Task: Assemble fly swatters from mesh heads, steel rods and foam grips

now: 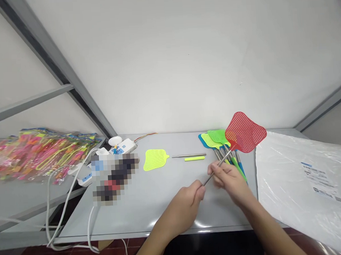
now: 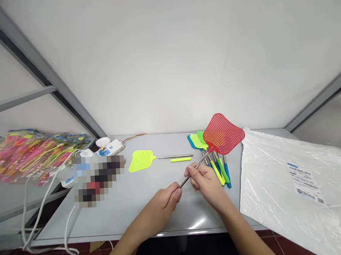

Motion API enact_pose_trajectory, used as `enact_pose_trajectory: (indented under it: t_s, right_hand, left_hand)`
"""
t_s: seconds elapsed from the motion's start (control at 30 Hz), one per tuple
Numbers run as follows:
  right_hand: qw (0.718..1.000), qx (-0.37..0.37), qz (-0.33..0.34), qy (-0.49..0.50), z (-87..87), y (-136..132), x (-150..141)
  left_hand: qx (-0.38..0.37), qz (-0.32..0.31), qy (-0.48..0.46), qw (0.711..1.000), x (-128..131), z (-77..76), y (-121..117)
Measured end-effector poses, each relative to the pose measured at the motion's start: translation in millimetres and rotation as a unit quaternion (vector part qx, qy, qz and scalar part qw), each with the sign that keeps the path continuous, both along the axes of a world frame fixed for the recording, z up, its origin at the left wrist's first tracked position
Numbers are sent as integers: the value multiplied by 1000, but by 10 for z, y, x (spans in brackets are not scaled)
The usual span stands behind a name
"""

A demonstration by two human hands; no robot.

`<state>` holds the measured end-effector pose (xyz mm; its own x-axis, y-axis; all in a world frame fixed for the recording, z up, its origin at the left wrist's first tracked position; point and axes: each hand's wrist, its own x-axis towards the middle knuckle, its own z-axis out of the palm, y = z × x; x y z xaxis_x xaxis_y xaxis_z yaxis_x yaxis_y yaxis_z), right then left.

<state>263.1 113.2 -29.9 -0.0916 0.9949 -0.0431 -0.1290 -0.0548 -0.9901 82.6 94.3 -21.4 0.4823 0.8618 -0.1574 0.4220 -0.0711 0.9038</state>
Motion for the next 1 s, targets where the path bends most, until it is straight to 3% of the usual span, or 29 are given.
enact_pose_trajectory:
  t_s: [0.17,0.3,0.37,0.43,0.53,0.8,0.9,1.0]
  right_hand:
    - [983,46,-139,113,248,278,450]
    - [974,61,-180,123,211,274,399]
    - [982,42,-157,100,85,165,247]
    - [994,14,-91,67,-30,54,116]
    - [998,22,-44,38,-60,-15,93]
    - [966,70,-185,165,309,205,583]
    - [970,62,-168,162,213,164,460]
    - [992,37,-80,85,42,51,196]
  left_hand:
    - [48,-15,87,995,-137,27,-14]
    - [74,-23,126,989,-143,16,12]
    - [88,-26,137,986,-122,10,32]
    - [99,-27,148,984,-109,13,45]
    - [105,-34,155,982,-130,53,52]
    - [128,-32,193,972,-352,197,63]
    - [134,-30,214,967,-348,199,67]
    - [146,-30,219,964,-291,191,73]
